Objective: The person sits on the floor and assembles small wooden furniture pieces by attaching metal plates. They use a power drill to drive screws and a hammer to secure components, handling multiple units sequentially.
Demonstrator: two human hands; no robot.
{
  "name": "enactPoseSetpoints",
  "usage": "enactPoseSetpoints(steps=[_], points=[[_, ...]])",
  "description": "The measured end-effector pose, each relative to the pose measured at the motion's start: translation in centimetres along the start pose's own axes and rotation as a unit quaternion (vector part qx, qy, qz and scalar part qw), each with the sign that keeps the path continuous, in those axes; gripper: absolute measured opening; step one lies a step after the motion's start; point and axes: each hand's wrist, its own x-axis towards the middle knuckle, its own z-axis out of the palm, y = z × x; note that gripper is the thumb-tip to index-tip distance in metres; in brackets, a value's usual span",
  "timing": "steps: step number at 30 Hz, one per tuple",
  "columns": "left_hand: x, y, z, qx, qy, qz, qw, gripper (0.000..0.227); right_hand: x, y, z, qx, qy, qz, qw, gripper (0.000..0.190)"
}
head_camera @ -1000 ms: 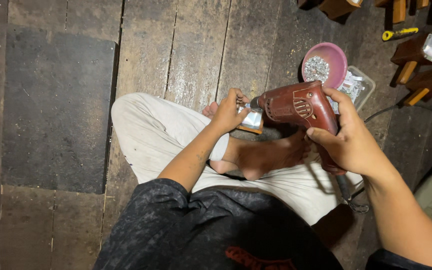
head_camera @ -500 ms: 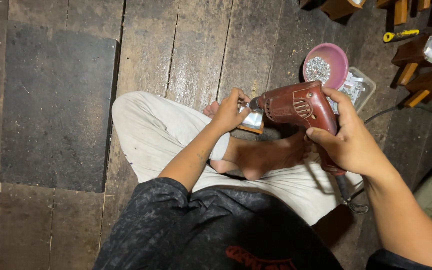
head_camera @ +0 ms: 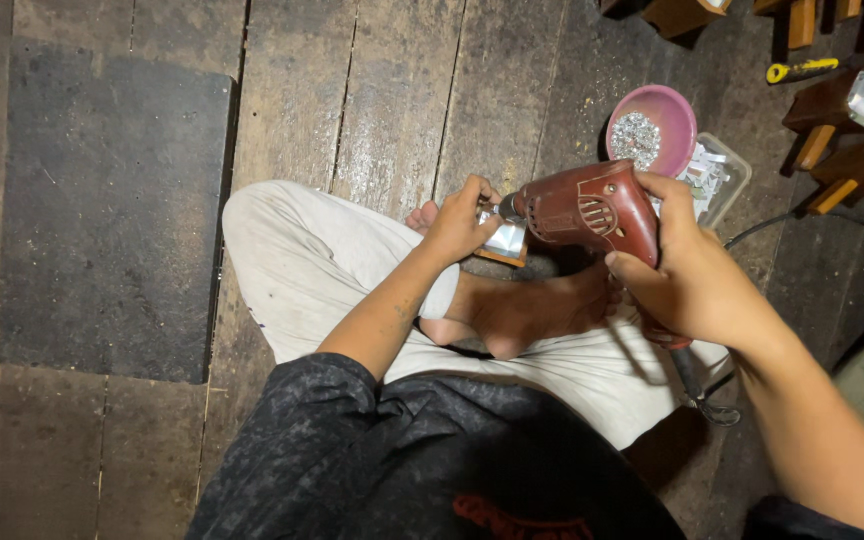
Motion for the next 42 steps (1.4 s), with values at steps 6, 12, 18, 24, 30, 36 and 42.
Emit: enactPoseSetpoints(steps=[6, 12, 18, 24, 30, 36, 42], points=[[0.0, -0.6, 0.4, 0.013, 0.009, 0.01, 1.0, 0.027, 0.4, -2.4, -0.7, -0.02, -0.058, -0.002, 0.998, 0.083], [-0.1, -1.3, 0.6, 0.002, 0.018, 0.04, 0.999, 0.027, -0.6, -6.7, -1.7, 0.003, -0.098, 0.09, 0.991, 0.073], [0.2, -1.3, 0.7, -0.005, 0.022, 0.041, 0.999, 0.026, 0.1, -6.1, -1.8, -0.01, -0.1, 0.078, 0.992, 0.073], [0.0, -1.7, 1.1, -0.008, 0.028, 0.055, 0.998, 0.026, 0.5, -4.1, -1.2, -0.025, -0.073, 0.027, 0.997, 0.078], [0.1, -2.0, 1.3, -0.011, 0.035, 0.068, 0.997, 0.024, 0.3, -4.1, -0.9, -0.041, -0.057, 0.041, 0.997, 0.08], [0.0, -2.0, 1.2, -0.022, 0.031, 0.074, 0.997, 0.024, 0.0, -6.0, -0.8, -0.027, -0.113, 0.076, 0.99, 0.076], [-1.2, -2.1, 0.5, 0.002, 0.024, 0.104, 0.994, 0.025, -2.6, -4.5, -1.9, -0.038, -0.038, -0.043, 0.998, 0.08]])
